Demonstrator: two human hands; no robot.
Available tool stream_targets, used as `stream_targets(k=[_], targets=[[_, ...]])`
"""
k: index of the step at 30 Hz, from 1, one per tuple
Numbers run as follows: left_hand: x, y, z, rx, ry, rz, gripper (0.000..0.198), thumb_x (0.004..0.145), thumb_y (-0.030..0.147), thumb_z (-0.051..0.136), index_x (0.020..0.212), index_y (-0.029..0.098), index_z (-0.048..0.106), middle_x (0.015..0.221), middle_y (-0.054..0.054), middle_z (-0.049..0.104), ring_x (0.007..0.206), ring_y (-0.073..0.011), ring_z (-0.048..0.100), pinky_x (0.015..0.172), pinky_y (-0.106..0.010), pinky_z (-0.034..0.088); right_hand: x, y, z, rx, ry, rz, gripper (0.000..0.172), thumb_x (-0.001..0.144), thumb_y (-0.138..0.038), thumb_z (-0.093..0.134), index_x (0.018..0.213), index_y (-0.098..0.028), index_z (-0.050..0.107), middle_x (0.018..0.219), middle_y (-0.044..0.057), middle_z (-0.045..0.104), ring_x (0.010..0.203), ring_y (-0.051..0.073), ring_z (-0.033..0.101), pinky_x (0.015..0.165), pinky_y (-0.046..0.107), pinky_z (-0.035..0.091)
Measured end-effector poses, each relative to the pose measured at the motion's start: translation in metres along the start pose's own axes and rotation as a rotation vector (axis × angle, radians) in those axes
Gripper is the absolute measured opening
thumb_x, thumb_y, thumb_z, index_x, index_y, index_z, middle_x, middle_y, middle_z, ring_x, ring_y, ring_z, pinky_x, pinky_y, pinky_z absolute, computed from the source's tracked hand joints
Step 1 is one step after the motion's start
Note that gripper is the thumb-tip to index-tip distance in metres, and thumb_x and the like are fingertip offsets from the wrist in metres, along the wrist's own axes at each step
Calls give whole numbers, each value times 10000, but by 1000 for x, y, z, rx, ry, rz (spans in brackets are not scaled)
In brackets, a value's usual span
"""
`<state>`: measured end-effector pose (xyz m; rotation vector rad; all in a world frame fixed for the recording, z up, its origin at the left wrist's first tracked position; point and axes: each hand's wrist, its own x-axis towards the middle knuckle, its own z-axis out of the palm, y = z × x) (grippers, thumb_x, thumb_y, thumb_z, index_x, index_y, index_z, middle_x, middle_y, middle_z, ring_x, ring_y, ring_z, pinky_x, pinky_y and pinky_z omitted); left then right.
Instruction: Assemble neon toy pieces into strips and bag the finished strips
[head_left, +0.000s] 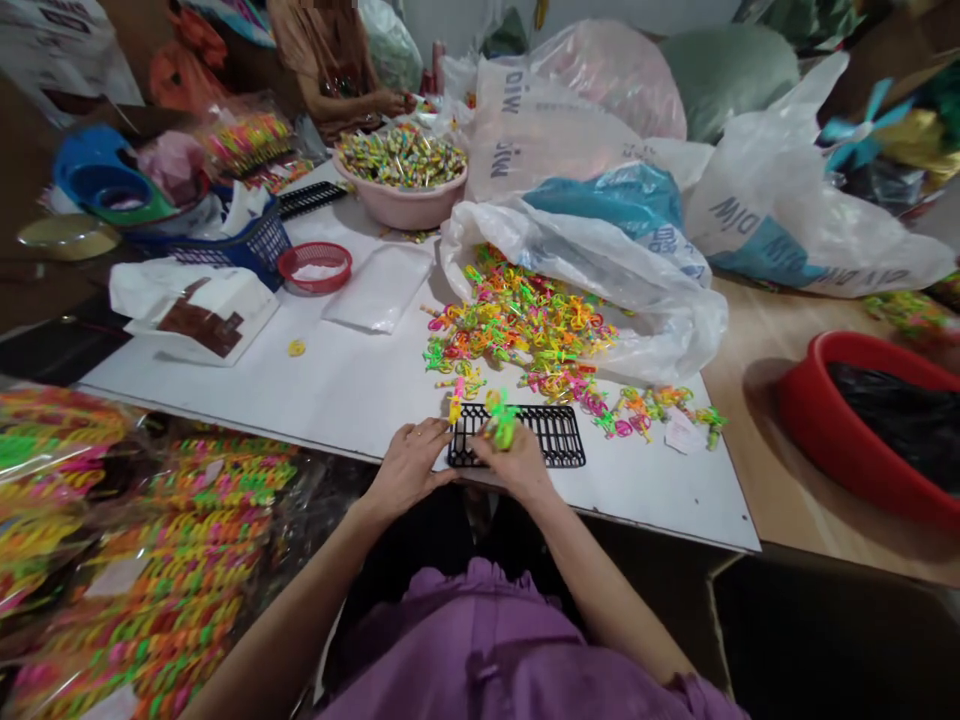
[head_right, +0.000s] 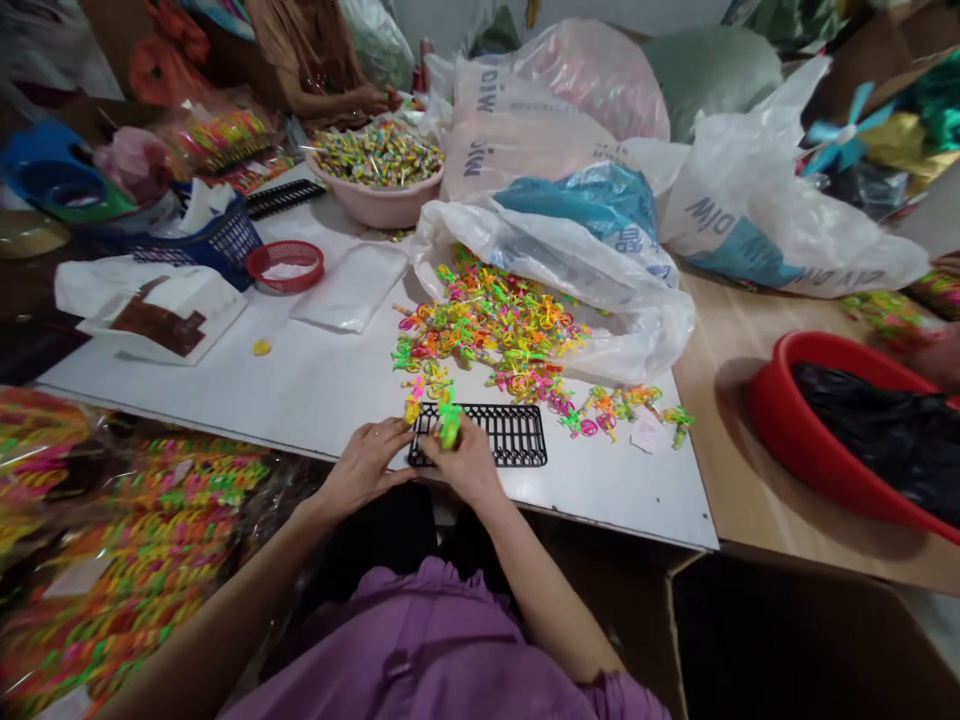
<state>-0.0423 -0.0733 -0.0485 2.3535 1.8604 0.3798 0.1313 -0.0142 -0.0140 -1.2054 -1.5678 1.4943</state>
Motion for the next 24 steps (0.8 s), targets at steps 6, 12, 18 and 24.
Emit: stream_targets(k=[6, 12, 18, 24], targets=[[1, 2, -2, 36, -15, 10, 452, 780, 362, 604, 1181, 176, 510, 1265, -111, 526, 1198, -270, 436, 950, -417, 355, -5, 34, 30, -126, 44, -36, 179, 732, -340, 560, 808, -179, 538, 706, 4, 599, 611, 131, 544, 584, 250, 447], [-1, 2, 2, 34, -13, 27, 413, 762, 256, 573, 1162, 161, 531, 1223, -111, 561, 1191, -271, 451, 940, -415, 366, -3, 34, 34, -574, -35, -247, 33, 766, -199, 473, 749, -196, 502, 784, 23, 520, 687, 142, 506, 618, 246, 413], [4, -1, 1, 32, -18, 45, 362, 752, 279, 575, 1090, 150, 560, 1160, -125, 592, 1171, -288, 469, 927, -421, 379, 0, 25, 36, -897, -149, -206, 179, 746, -115, 468, 896, -187, 536, 893, 50, 545, 734, 161, 522, 604, 248, 386], [-9, -10, -1, -7, 27, 102, 326, 755, 345, 594, 1025, 166, 560, 1107, -117, 605, 1134, -268, 492, 929, -405, 392, 22, 15, 2, -718, -473, -271, 184, 745, -119, 549, 903, -203, 590, 812, -7, 589, 728, 131, 544, 644, 218, 405]])
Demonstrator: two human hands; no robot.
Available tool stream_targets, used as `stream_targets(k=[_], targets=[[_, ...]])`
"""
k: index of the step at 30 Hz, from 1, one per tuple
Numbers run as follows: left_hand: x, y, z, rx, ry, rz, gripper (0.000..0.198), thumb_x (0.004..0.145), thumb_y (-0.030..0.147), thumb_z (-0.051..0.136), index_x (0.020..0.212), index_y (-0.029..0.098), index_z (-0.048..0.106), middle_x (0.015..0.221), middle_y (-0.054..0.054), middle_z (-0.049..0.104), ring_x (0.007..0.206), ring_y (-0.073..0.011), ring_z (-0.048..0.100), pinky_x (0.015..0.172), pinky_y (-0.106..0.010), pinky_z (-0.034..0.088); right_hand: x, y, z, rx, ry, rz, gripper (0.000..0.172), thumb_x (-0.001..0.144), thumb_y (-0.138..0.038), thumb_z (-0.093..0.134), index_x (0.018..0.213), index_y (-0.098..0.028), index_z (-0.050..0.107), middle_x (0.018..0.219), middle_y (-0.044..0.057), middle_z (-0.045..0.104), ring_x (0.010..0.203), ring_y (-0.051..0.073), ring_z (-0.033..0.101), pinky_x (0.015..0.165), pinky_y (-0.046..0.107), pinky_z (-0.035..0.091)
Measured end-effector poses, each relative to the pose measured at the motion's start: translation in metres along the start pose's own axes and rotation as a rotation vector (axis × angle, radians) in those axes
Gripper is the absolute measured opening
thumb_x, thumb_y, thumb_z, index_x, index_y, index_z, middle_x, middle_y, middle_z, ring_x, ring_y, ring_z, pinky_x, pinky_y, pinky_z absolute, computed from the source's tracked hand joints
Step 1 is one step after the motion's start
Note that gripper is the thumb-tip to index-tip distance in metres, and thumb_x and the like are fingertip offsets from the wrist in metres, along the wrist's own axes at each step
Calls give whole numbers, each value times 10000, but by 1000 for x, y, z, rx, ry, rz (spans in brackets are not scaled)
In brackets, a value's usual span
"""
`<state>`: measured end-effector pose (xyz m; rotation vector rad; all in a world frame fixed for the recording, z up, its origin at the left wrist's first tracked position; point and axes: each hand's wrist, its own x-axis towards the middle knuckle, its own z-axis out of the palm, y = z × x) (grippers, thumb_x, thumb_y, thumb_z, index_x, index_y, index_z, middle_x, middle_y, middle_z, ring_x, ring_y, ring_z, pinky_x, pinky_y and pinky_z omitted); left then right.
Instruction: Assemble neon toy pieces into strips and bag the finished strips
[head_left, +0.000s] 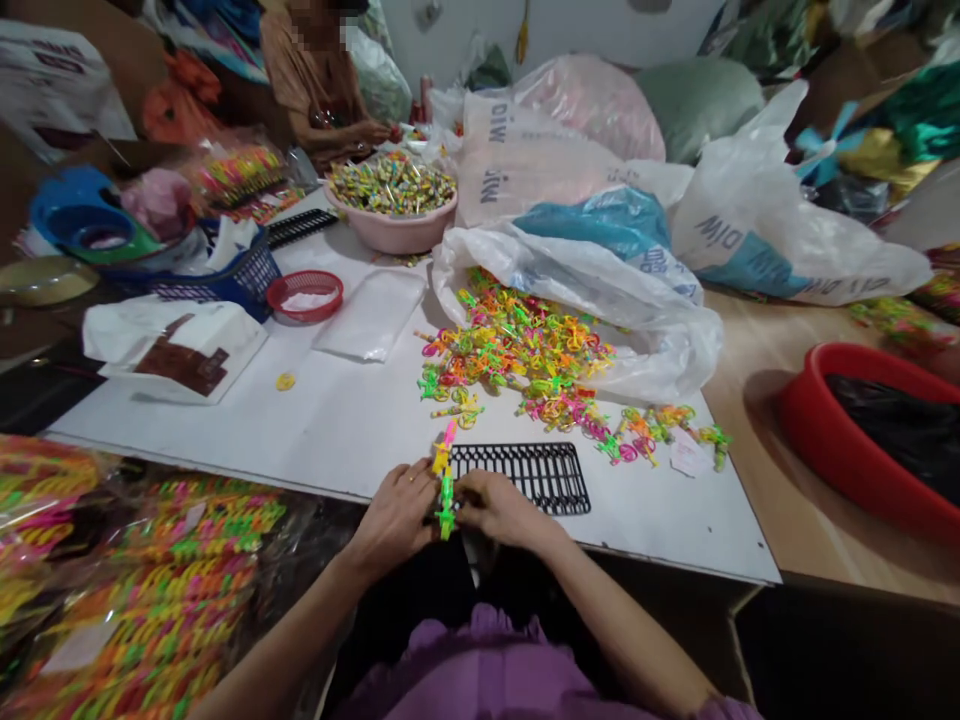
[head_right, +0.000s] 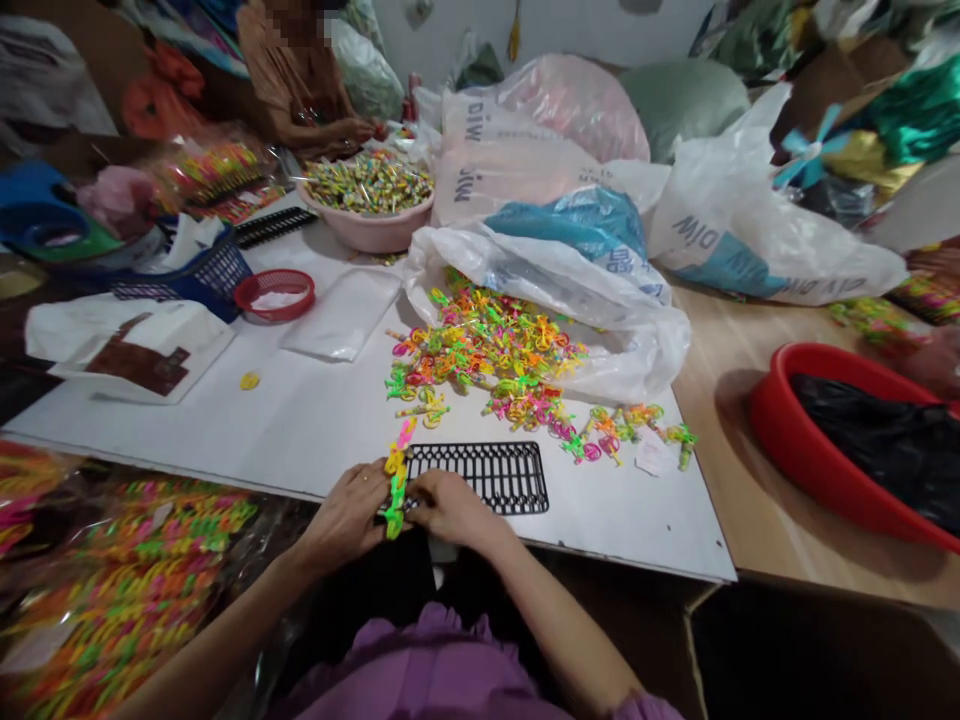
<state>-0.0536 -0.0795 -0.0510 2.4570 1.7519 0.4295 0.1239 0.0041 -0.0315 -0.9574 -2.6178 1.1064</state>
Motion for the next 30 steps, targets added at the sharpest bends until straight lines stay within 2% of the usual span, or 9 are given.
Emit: stream_targets(k=[4, 7, 9, 12, 15, 17, 20, 24, 30], targets=[[-16, 0, 0, 22, 25, -22, 382, 771, 422, 588, 1049, 162, 553, 1133, -128, 597, 1140, -274, 491, 941, -416, 385, 48, 4, -34, -279, 250, 21, 240, 813, -108, 475, 1017, -187, 574, 989, 63, 584, 885, 178, 542, 712, 267, 412], [-20, 1, -3, 43, 16, -34, 333, 788, 384, 583, 1037, 163, 559, 1096, -111, 618, 1119, -271, 506, 916, -409, 405, 85, -1, -41, -510, 204, -86, 177, 840, -142, 470, 967, -170, 590, 1058, 109, 550, 955, 224, 513, 724, 303, 411], [-21, 0, -4, 49, 10, -36, 275, 801, 349, 574, 1008, 168, 568, 1072, -94, 628, 1116, -263, 508, 911, -400, 409, 86, 2, -39, -601, 152, -136, 162, 855, -137, 454, 919, -164, 600, 1021, 114, 556, 952, 231, 505, 757, 319, 405], [-22, -3, -3, 49, 32, -34, 275, 804, 361, 571, 1008, 176, 575, 1087, -88, 623, 1132, -260, 495, 916, -401, 405, 53, 22, -37, -653, 158, -154, 215, 859, -79, 414, 940, -171, 590, 1006, 96, 556, 943, 207, 501, 798, 313, 392], [-17, -4, 1, 60, 53, -50, 326, 813, 390, 549, 1053, 170, 567, 1098, -101, 617, 1117, -271, 497, 901, -416, 407, 15, 40, -43, -587, 161, -123, 261, 857, -54, 403, 995, -197, 573, 1030, 58, 565, 942, 166, 512, 796, 269, 391], [-11, -3, 4, 62, 50, -66, 324, 822, 407, 531, 1033, 164, 575, 1079, -107, 619, 1090, -275, 506, 889, -418, 412, 6, 41, -44, -563, 255, 26, 199, 870, -123, 430, 985, -198, 575, 1003, 58, 579, 933, 169, 522, 777, 264, 394], [-7, -1, 5, 44, 41, -95, 326, 819, 425, 528, 1011, 168, 584, 1067, -104, 614, 1075, -275, 503, 890, -421, 418, 18, 30, -41, -569, 354, 280, 132, 854, -239, 486, 901, -165, 584, 930, 95, 599, 895, 210, 544, 731, 289, 406], [-10, -10, 2, -89, 2, -87, 267, 816, 342, 516, 1006, 171, 593, 1125, -101, 591, 1119, -258, 482, 959, -424, 393, 36, 25, -39, -464, 355, 507, 153, 828, -202, 467, 916, -141, 577, 887, 118, 632, 803, 220, 585, 662, 304, 413], [23, -29, -6, -502, 78, -319, 334, 798, 283, 474, 1103, 179, 561, 1063, -68, 609, 922, -179, 576, 815, -314, 477, 18, 39, -49, 148, 462, 361, 156, 731, -236, 561, 865, -159, 582, 730, 18, 623, 665, 139, 572, 623, 245, 425]])
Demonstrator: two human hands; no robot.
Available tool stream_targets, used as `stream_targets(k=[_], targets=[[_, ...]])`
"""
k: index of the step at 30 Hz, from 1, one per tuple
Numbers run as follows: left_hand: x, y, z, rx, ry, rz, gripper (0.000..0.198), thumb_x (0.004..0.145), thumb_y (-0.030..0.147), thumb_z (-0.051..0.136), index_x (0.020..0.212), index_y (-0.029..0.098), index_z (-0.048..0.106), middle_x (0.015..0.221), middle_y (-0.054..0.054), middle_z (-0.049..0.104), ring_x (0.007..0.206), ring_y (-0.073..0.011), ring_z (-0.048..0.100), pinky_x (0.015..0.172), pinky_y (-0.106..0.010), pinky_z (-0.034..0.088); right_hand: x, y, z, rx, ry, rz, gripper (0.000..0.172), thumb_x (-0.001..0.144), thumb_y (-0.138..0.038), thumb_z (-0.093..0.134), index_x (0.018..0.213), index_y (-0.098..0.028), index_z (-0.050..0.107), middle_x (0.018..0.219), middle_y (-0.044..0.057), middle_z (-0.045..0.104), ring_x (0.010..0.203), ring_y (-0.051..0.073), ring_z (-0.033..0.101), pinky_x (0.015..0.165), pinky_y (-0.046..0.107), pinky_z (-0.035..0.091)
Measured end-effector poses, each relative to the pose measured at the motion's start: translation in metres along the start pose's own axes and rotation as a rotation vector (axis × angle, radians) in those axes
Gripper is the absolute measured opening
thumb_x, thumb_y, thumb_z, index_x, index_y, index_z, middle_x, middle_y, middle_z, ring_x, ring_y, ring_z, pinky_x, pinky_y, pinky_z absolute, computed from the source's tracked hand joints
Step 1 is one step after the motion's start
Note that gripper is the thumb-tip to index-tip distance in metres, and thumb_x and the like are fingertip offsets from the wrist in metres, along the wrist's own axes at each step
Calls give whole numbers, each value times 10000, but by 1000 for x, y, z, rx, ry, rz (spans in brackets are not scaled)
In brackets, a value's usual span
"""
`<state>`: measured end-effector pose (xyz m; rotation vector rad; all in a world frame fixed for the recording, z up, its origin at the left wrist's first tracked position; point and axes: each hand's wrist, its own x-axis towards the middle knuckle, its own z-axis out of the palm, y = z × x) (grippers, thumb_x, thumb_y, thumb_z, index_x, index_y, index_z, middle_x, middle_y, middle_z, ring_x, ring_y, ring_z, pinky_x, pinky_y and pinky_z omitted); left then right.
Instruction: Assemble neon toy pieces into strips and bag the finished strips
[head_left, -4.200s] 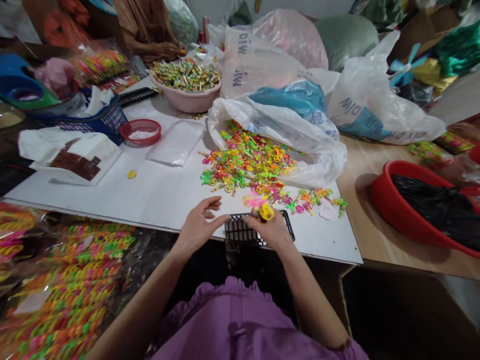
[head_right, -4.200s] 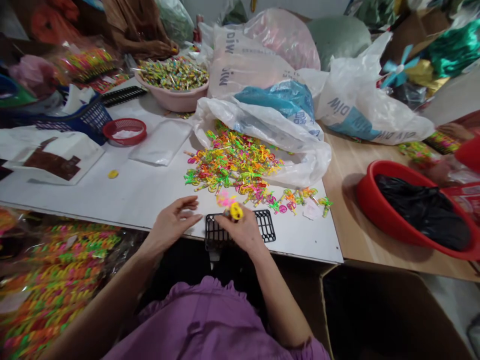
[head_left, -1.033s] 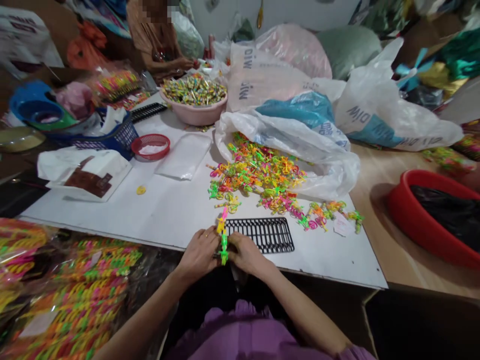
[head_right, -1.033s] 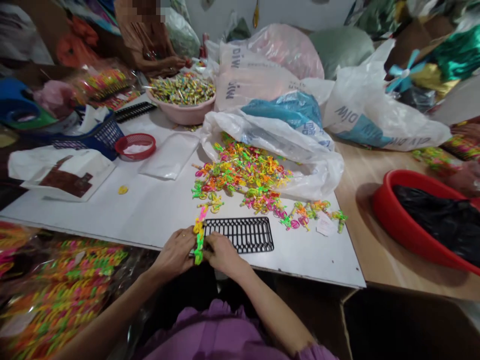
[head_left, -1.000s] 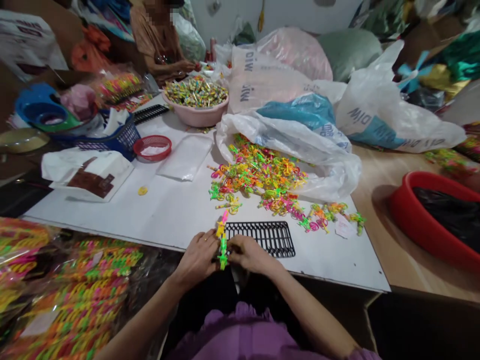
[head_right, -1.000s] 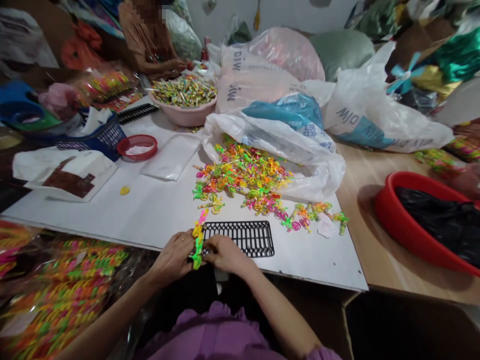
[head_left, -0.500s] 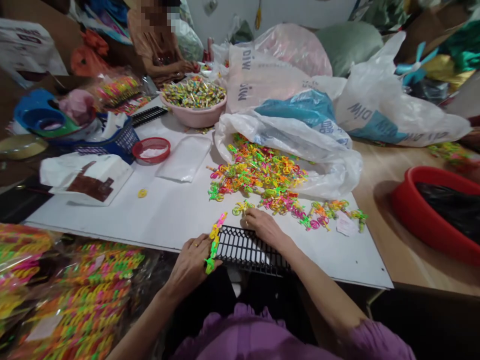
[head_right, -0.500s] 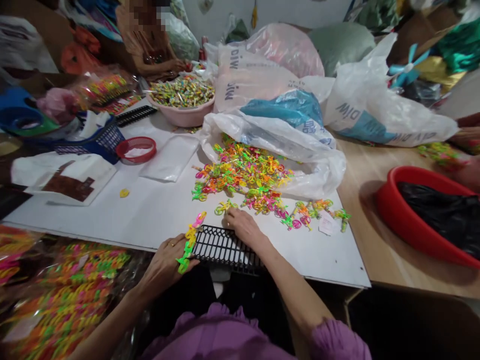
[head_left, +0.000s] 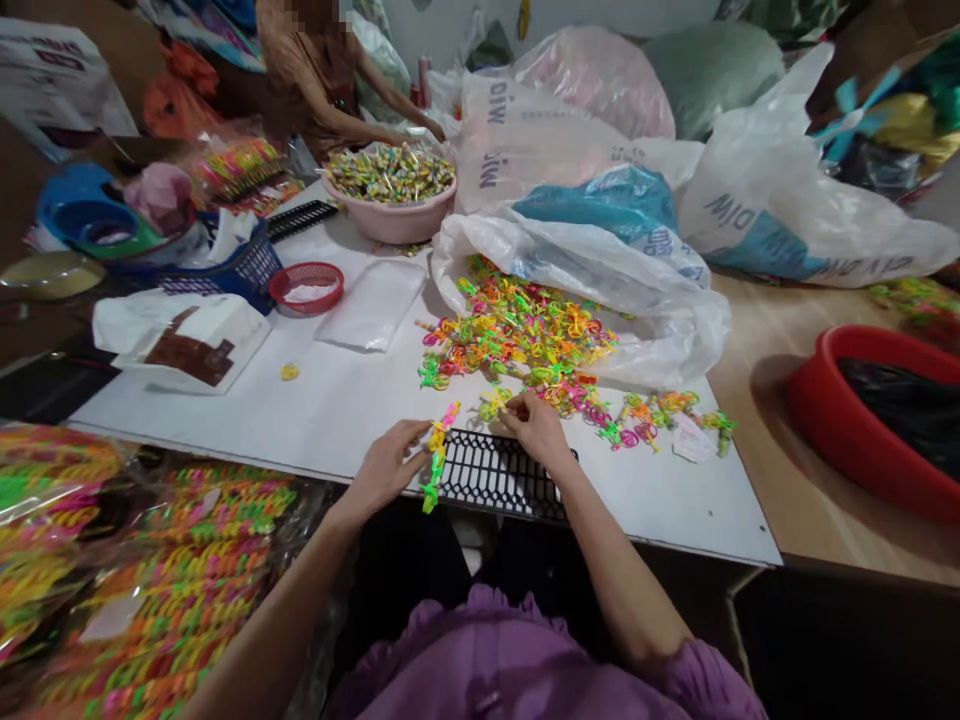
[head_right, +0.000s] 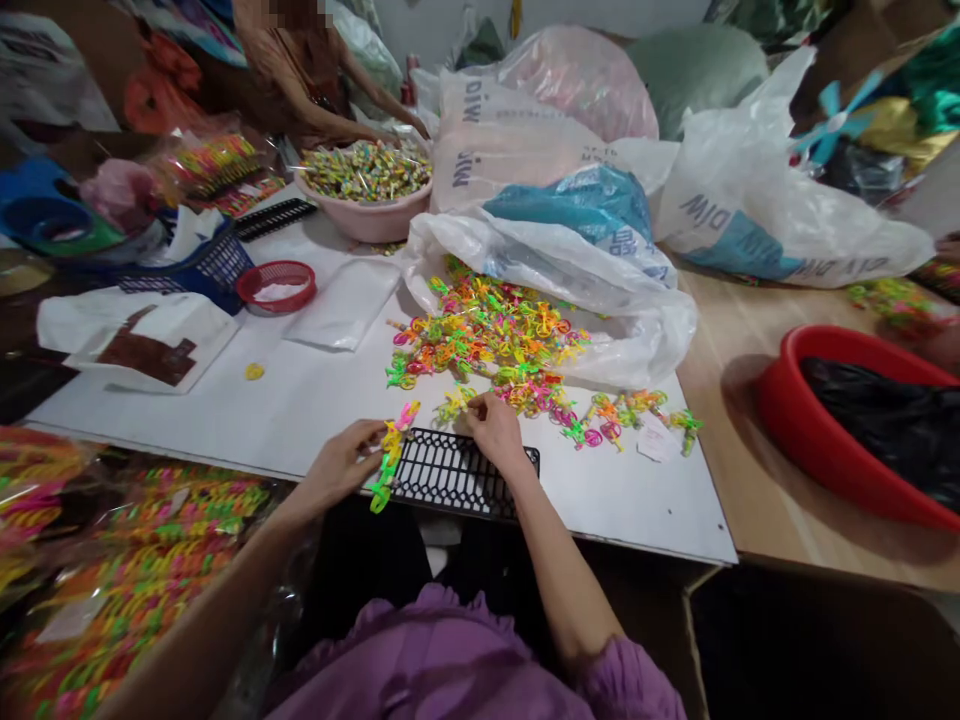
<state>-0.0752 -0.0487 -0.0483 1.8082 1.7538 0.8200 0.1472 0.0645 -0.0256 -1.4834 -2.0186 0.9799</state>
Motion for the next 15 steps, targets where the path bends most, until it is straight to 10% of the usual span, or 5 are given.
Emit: stream_targets(k=[5, 15], targets=[[28, 7, 20, -76, 11, 16, 198, 783, 330, 517, 844, 178, 629, 924, -39, 615, 789, -149, 588, 713, -260, 466, -24, 0, 9, 285, -65, -20, 245, 671, -219, 570, 904, -151, 607, 712, -7, 604, 614, 111, 537, 581, 222, 424], [19, 1, 36, -85, 83, -32, 228, 838, 365, 496, 819, 192, 644, 932, -30, 634, 786, -136, 595, 692, -236, 434, -46, 6, 34, 87, -5, -36, 185, 732, -259, 541, 882, -167, 600, 702, -3, 589, 603, 115, 509, 598, 237, 396]])
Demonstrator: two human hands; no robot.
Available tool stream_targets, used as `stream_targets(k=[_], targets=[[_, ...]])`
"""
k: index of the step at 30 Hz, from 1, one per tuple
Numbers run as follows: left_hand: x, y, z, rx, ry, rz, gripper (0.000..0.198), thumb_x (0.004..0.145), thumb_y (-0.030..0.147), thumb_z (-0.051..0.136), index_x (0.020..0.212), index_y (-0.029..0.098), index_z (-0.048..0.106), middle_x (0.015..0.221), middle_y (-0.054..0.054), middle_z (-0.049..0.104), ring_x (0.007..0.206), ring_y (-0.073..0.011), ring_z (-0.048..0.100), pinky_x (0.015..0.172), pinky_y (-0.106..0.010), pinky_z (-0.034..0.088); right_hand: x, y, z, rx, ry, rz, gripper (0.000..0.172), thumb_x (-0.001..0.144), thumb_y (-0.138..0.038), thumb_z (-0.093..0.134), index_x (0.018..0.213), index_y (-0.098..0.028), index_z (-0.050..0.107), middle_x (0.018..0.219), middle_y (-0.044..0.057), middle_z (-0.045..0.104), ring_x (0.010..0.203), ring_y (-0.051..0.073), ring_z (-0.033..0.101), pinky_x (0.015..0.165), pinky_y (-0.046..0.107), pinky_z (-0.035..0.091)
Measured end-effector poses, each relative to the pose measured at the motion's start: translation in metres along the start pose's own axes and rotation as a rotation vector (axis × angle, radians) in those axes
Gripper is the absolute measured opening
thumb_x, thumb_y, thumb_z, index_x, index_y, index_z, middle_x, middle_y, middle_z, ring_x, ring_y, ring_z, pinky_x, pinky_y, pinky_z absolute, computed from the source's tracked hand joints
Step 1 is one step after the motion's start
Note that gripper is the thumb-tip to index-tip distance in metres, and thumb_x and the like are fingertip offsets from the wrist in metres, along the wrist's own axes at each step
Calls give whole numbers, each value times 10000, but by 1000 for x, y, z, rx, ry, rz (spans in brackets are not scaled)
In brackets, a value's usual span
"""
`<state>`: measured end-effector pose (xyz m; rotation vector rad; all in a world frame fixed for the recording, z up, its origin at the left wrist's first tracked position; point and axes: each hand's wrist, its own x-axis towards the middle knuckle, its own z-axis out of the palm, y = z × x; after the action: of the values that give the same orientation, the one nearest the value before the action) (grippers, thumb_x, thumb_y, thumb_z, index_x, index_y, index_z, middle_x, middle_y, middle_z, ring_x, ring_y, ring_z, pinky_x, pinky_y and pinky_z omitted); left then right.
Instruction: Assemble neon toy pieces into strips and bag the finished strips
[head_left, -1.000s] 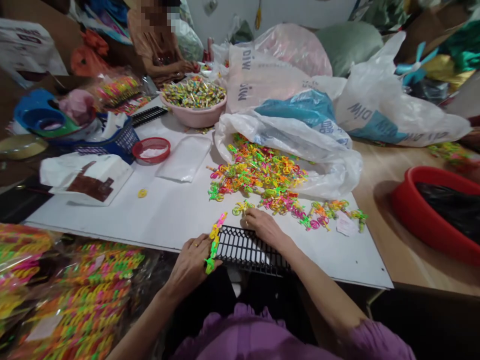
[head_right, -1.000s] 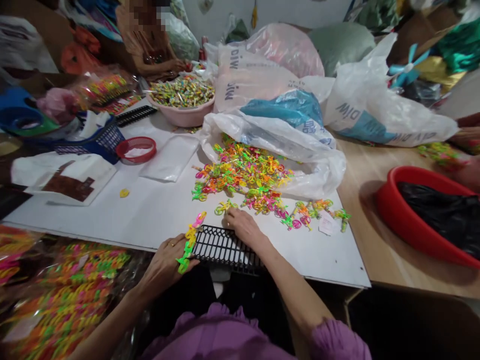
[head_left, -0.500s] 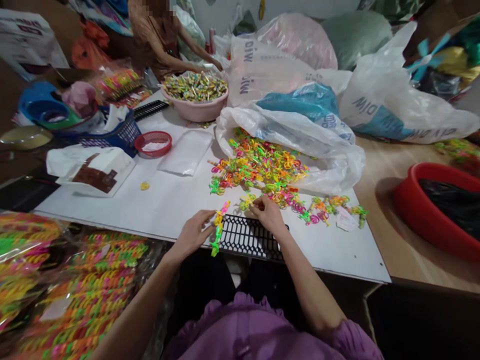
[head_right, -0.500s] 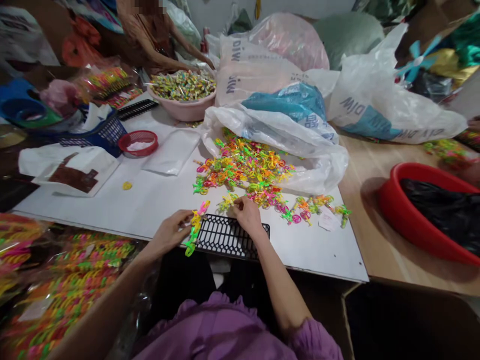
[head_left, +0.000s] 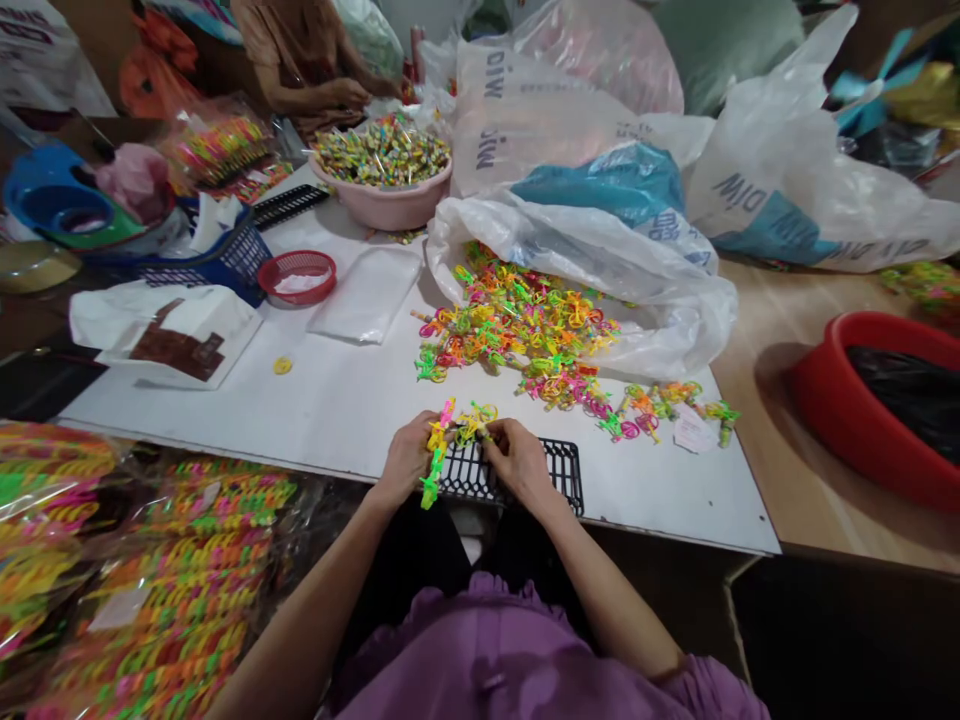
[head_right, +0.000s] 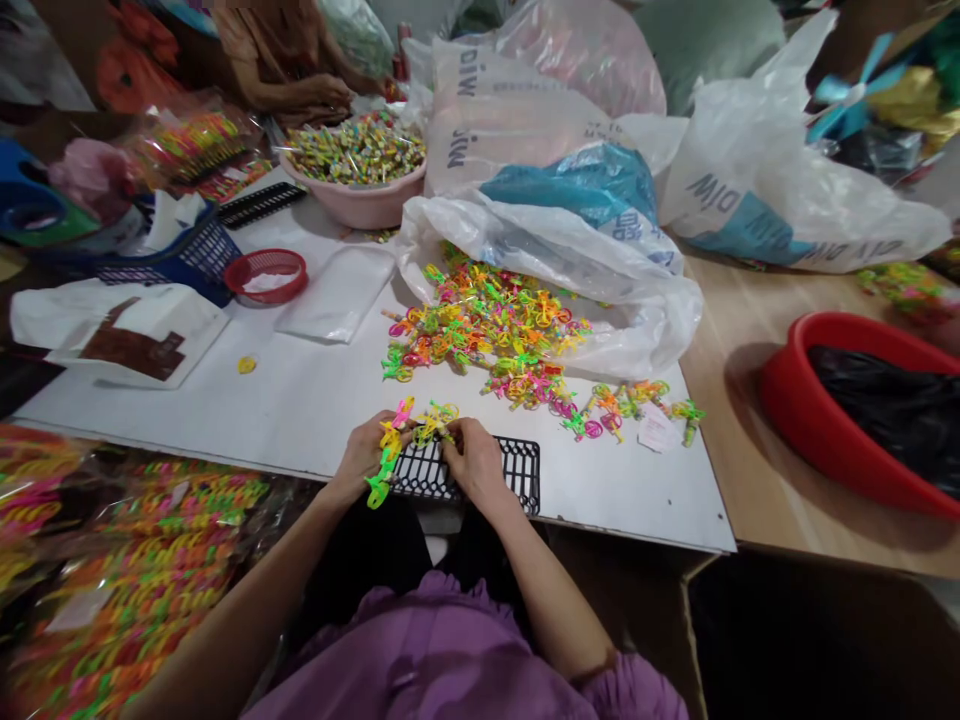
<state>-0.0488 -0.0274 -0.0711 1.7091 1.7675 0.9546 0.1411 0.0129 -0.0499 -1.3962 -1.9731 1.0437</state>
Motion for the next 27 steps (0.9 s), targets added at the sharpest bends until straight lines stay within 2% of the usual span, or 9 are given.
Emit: stream_targets(k=[2, 7, 12, 15, 18, 20, 21, 24, 27], targets=[[0, 1, 1, 0, 16, -10, 224, 835, 364, 502, 825, 195, 648, 916, -29, 633, 779, -136, 595, 689, -237, 433, 2, -5, -6, 133, 36, 50, 206, 727, -297, 556, 881, -165, 588, 689, -12, 578, 581, 109, 499, 581, 235, 397], [1, 5, 0, -15, 39, -28, 192, 796, 342, 541, 839, 194, 655, 895, -28, 635, 779, -140, 595, 710, -249, 443, 7, -20, -17, 634, 205, 164, 332, 628, -360, 662, 888, -164, 599, 699, -24, 573, 561, 86, 471, 578, 231, 410], [-5, 5, -6, -65, 8, -58, 194, 732, 316, 565, 839, 180, 653, 949, -40, 650, 850, -163, 605, 753, -271, 471, 0, -26, -4, 850, 81, 302, 343, 540, -333, 709, 821, -156, 622, 594, -39, 553, 505, 80, 449, 513, 224, 381], [-12, 5, -19, -103, 15, -109, 330, 751, 312, 519, 1029, 161, 610, 938, -49, 658, 845, -161, 618, 758, -289, 495, 0, -27, -8, 810, 168, 283, 307, 593, -344, 677, 825, -158, 599, 580, -50, 530, 493, 75, 435, 494, 212, 361], [-13, 20, -40, -140, 181, -199, 403, 792, 353, 493, 1128, 138, 553, 984, -79, 650, 859, -163, 618, 776, -313, 504, 3, -24, -18, 621, 216, 136, 277, 681, -358, 617, 878, -170, 569, 661, -31, 554, 531, 85, 458, 514, 212, 372], [-12, 39, -54, -111, 270, -175, 355, 808, 362, 503, 1094, 165, 576, 1014, -69, 636, 879, -158, 606, 790, -306, 497, 3, -20, -22, 438, 170, 50, 250, 723, -350, 575, 906, -178, 567, 700, -21, 573, 532, 87, 459, 520, 213, 366], [-12, 49, -59, -68, 268, -124, 315, 817, 353, 505, 1065, 181, 594, 1011, -56, 629, 874, -151, 600, 780, -293, 497, 2, -17, -23, 344, 130, 21, 236, 731, -339, 567, 907, -181, 578, 701, -21, 578, 530, 88, 458, 523, 213, 360], [-13, 69, -65, 91, 142, 62, 243, 846, 311, 482, 1008, 192, 618, 985, -45, 601, 821, -131, 587, 718, -256, 497, -4, -14, -26, 177, 87, 9, 213, 715, -327, 590, 865, -181, 630, 637, -31, 557, 524, 90, 444, 534, 215, 339], [-14, 70, -57, 168, 61, 157, 227, 866, 291, 462, 999, 181, 609, 961, -49, 587, 802, -127, 582, 727, -259, 491, -7, -17, -27, 286, 140, 84, 272, 666, -371, 645, 843, -165, 650, 560, -51, 491, 486, 84, 381, 494, 213, 300]])
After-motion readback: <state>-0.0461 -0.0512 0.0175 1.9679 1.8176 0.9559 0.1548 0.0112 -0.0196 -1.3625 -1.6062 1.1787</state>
